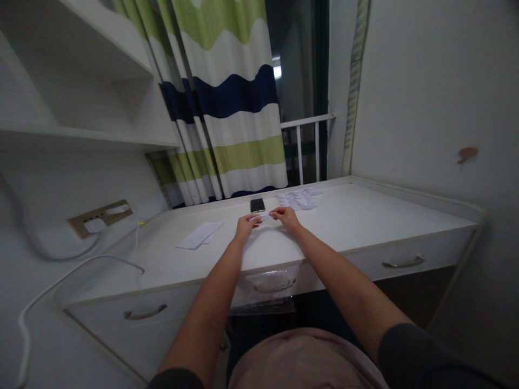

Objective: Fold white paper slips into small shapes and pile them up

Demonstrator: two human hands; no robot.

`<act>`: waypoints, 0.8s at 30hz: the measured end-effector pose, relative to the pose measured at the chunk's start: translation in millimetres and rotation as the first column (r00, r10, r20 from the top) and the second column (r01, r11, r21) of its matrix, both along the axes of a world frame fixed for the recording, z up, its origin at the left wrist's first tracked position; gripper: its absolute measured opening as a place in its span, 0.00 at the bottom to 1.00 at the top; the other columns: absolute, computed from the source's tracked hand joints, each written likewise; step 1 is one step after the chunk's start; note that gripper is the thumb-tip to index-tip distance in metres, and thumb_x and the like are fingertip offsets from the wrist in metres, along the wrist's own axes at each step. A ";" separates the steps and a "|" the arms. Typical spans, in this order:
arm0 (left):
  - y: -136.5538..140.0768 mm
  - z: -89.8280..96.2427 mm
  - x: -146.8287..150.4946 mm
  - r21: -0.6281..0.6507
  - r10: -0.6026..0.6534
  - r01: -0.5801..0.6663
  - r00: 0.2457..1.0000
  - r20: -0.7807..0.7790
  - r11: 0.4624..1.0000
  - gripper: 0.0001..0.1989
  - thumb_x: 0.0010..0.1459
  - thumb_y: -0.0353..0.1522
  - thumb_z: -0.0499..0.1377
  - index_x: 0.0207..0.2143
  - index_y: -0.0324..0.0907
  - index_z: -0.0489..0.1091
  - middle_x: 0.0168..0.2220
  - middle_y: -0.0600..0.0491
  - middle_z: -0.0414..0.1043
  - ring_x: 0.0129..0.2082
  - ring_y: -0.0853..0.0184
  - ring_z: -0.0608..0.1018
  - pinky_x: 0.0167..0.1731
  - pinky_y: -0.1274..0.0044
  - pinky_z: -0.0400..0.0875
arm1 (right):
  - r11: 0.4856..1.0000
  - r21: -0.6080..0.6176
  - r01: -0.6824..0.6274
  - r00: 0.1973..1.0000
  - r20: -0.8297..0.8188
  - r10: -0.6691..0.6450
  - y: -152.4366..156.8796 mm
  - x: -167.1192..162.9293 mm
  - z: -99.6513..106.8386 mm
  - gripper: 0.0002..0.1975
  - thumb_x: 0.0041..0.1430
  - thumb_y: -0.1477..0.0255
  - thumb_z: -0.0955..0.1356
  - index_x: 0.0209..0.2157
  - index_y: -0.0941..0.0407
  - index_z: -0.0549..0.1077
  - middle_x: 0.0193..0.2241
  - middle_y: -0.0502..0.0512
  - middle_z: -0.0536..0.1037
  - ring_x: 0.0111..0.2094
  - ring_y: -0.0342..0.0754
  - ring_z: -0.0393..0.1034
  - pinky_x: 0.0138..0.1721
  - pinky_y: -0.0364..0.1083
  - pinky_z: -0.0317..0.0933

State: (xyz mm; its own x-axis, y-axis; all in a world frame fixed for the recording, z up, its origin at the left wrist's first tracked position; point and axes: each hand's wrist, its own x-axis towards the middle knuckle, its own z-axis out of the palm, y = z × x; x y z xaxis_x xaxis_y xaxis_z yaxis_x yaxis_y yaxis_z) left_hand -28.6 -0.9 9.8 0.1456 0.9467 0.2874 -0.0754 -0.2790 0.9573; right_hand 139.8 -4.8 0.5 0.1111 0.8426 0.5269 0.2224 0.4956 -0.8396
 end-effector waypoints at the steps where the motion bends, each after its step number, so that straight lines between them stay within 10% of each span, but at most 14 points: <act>1: 0.2 -0.1 0.0 -0.004 0.000 0.000 1.000 0.000 1.000 0.12 0.37 0.33 0.65 0.27 0.36 0.74 0.26 0.49 0.74 0.27 0.67 0.75 0.30 0.76 0.68 | 1.000 0.013 0.025 0.999 0.024 -0.026 0.0 0.6 0.2 0.06 0.42 0.69 0.70 0.23 0.58 0.76 0.17 0.50 0.73 0.21 0.42 0.65 0.26 0.42 0.57; 8: 1.5 -1.2 -1.0 -0.010 -0.009 0.009 1.000 -0.021 1.000 0.15 0.37 0.36 0.65 0.29 0.36 0.74 0.25 0.50 0.73 0.27 0.67 0.76 0.30 0.76 0.67 | 0.982 0.122 0.147 0.977 0.137 -0.164 6.2 6.9 -1.1 0.06 0.41 0.68 0.71 0.21 0.56 0.76 0.22 0.52 0.74 0.26 0.43 0.65 0.30 0.43 0.58; 24: 14.2 -7.4 -2.8 0.197 0.154 -0.122 0.975 -0.157 0.973 0.11 0.37 0.36 0.64 0.25 0.38 0.76 0.29 0.50 0.72 0.28 0.69 0.71 0.26 0.79 0.64 | 0.996 0.091 0.024 0.993 0.110 -0.034 1.8 4.4 3.5 0.06 0.43 0.69 0.68 0.23 0.58 0.75 0.22 0.51 0.75 0.27 0.44 0.66 0.34 0.44 0.58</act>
State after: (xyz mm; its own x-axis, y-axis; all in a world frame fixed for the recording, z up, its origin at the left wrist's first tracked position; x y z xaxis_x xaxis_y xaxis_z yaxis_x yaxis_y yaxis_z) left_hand -31.4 13.3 2.4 0.0792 0.8937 0.4416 0.1360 -0.4485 0.8834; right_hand 144.2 -3.0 4.0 0.0711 0.7888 0.6105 0.3272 0.5597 -0.7613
